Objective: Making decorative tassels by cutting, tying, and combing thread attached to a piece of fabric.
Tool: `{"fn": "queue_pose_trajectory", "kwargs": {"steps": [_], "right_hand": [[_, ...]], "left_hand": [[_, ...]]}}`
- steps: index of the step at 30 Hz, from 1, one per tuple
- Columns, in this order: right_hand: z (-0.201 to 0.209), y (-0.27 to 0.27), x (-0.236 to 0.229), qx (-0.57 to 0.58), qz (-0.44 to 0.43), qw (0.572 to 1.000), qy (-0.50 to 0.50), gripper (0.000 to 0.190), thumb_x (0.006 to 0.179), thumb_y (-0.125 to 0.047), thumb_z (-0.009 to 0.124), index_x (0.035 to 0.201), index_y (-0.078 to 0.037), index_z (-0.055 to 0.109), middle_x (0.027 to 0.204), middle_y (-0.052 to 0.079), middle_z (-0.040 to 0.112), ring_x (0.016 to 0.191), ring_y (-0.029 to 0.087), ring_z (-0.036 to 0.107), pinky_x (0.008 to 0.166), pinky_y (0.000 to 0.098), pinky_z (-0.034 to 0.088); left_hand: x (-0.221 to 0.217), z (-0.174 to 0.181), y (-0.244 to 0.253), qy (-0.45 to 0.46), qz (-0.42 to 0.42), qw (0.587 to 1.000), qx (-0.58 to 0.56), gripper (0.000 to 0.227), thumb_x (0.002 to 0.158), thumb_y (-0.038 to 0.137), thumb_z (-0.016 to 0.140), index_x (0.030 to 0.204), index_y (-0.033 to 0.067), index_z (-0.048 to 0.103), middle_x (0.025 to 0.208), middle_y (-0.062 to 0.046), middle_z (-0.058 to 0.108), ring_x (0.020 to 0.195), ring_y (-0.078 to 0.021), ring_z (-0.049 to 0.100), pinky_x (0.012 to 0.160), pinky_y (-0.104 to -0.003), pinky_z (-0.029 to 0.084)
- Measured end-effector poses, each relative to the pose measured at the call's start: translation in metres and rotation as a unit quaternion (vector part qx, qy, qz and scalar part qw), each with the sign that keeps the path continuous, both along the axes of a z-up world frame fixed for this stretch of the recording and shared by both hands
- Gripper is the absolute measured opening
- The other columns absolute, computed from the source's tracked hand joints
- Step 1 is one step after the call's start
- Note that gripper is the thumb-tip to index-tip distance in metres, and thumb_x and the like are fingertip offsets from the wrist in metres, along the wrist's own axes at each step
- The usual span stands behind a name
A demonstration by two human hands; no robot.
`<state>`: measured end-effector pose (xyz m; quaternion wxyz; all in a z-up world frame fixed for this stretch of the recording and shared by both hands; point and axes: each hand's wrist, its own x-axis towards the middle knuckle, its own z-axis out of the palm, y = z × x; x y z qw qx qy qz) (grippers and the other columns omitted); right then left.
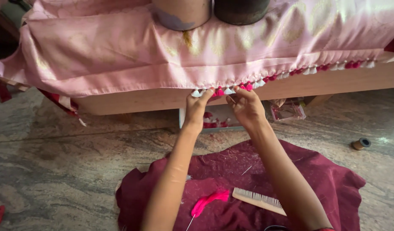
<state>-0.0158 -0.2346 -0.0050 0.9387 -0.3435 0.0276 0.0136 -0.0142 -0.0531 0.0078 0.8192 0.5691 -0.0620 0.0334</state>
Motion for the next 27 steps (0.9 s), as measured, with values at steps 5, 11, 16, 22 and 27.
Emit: {"fn": "queue_pose_trajectory", "kwargs": {"steps": [5, 11, 16, 22, 27], "right_hand": [[0.014, 0.005, -0.009, -0.015, 0.007, 1.000, 0.000, 0.012, 0.088, -0.011, 0.075, 0.097, -0.005, 0.069, 0.098, 0.005, 0.072, 0.095, 0.018, 0.067, 0.091, 0.0348, 0.053], [0.024, 0.015, -0.022, -0.139, -0.047, 0.989, -0.025, 0.023, 0.086, 0.002, 0.076, 0.106, 0.000, 0.066, 0.103, 0.011, 0.073, 0.093, 0.017, 0.071, 0.087, 0.0299, 0.056], [0.023, -0.007, -0.028, -0.225, -0.046, 0.972, 0.046, 0.037, 0.081, 0.005, 0.072, 0.113, -0.005, 0.056, 0.097, 0.012, 0.075, 0.088, 0.020, 0.073, 0.083, 0.0315, 0.059], [0.003, -0.047, -0.008, -0.078, -0.028, 0.997, 0.009, 0.030, 0.086, -0.009, 0.074, 0.113, -0.008, 0.062, 0.098, 0.004, 0.068, 0.096, 0.019, 0.066, 0.097, 0.0349, 0.048], [-0.003, -0.049, -0.001, 0.031, 0.004, 0.998, 0.052, 0.025, 0.083, -0.021, 0.079, 0.102, -0.012, 0.065, 0.101, 0.003, 0.069, 0.101, 0.021, 0.066, 0.105, 0.0398, 0.046]], "left_hand": [[-0.009, 0.000, -0.022, 0.015, 0.027, 1.000, 0.007, 0.018, 0.089, 0.016, 0.077, 0.103, 0.0054, 0.072, 0.096, -0.002, 0.074, 0.088, -0.0109, 0.067, 0.081, -0.028, 0.051], [-0.008, -0.018, -0.039, 0.013, 0.054, 0.998, -0.040, 0.020, 0.092, 0.015, 0.074, 0.106, 0.0020, 0.074, 0.099, -0.001, 0.074, 0.090, -0.0103, 0.066, 0.081, -0.028, 0.050], [-0.004, -0.024, -0.042, 0.051, -0.042, 0.987, -0.148, 0.043, 0.098, 0.027, 0.076, 0.118, -0.0057, 0.057, 0.106, -0.012, 0.069, 0.102, -0.0259, 0.065, 0.101, -0.037, 0.054], [-0.034, 0.016, -0.031, 0.076, -0.209, 0.896, -0.384, 0.069, 0.090, 0.057, 0.062, 0.127, 0.0005, 0.053, 0.126, -0.014, 0.059, 0.132, -0.0309, 0.046, 0.122, -0.055, 0.031], [-0.036, 0.011, -0.029, 0.061, -0.265, 0.843, -0.465, 0.064, 0.096, 0.059, 0.062, 0.124, 0.0012, 0.053, 0.123, -0.014, 0.060, 0.132, -0.0336, 0.051, 0.123, -0.060, 0.030]]}}
